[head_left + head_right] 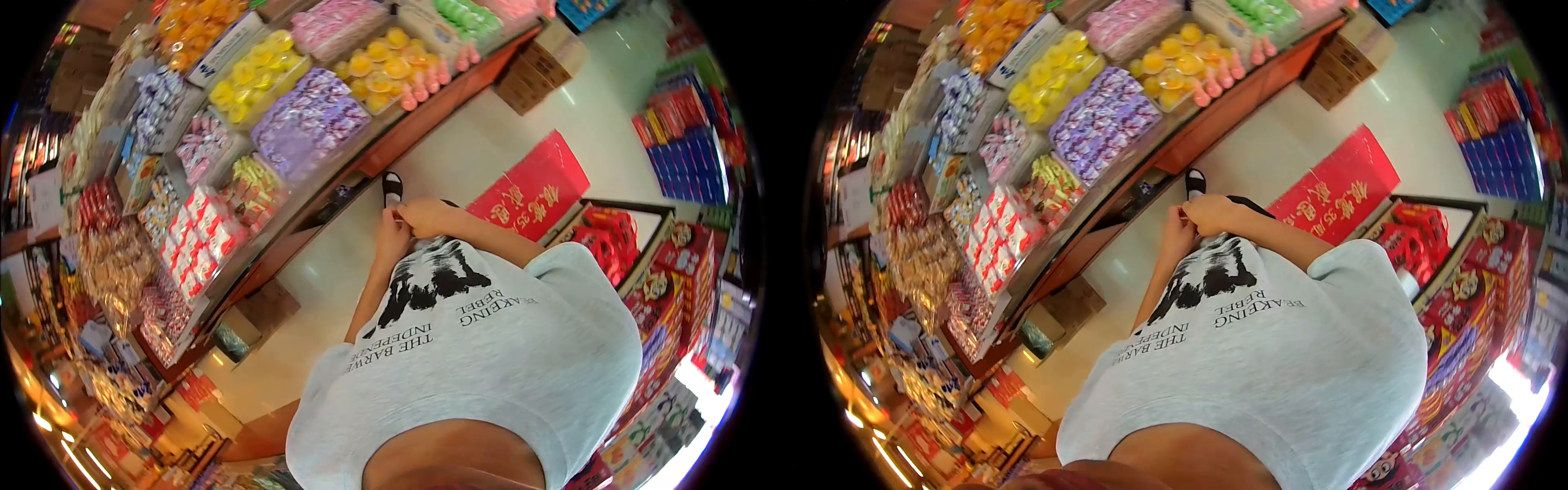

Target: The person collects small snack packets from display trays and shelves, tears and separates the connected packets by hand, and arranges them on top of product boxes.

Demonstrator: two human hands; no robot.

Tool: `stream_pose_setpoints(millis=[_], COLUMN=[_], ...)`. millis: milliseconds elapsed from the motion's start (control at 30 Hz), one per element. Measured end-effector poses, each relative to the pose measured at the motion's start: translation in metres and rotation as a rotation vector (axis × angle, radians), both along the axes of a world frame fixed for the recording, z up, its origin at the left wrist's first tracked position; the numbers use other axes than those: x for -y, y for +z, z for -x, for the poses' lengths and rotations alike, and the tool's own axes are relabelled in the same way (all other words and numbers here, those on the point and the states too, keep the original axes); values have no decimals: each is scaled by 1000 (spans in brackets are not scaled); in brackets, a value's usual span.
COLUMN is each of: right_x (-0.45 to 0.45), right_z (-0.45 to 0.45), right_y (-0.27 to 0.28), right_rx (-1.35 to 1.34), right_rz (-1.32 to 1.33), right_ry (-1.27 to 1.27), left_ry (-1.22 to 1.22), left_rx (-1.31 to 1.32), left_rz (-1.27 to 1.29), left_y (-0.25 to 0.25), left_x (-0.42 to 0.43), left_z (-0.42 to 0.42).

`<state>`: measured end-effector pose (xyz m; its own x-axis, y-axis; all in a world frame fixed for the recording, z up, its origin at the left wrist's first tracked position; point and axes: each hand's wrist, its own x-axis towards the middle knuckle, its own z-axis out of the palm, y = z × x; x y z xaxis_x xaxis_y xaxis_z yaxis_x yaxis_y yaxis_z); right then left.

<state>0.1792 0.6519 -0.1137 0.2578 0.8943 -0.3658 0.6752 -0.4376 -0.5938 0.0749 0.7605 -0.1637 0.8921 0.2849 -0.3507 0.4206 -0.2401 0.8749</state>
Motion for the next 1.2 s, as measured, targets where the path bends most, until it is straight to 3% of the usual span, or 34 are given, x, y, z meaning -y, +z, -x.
stream_pose_setpoints(millis=[133,200,267,333,400,467,633,733,800,900,967,1033,1133,1200], right_x=[-55,-101,-135,-167,-196,-219,-261,-276,-282,-289,-292,-288,-285,-279], right_z=[-29,-60,-81,-98,-110,-114,-114,-105,-107,-102,-96,-98,-92,-91], right_y=[4,-6,-19,-30,-41,-56,-77,-99,-101,-104,-109,-95,-86,-74], right_rx=[-57,-86,-101,-129,-208,-263,-557,-499,-556,-634,-767,-739,-736,-774], right_rz=[57,-43,-98,-241,-174,-275,-221,-369,-309,-297,-371,-372,-452,-493], right_ry=[7,20,38,49,33,-183,-509,-650,-668,-765,-939,-979,-1081,-1139], left_ry=[129,153,169,199,153,233,347,276,293,310,415,504,520,399], left_rx=[-37,-19,42,55,-39,-5,-71,-149,-108,-91,20,49,44,60], left_rz=[42,19,-116,22,-33,-450,-442,-481,-545,-508,-204,134,298,288], left_y=[26,40,23,9,11,-4,-33,-37,-55,-53,-54,-55,-34,-38], left_x=[-50,-93,-124,-157,-187,-215,-273,-284,-293,-289,-289,-297,-291,-295], left_z=[-31,-59,-70,-81,-92,-103,-126,-132,-133,-133,-132,-129,-131,-134])
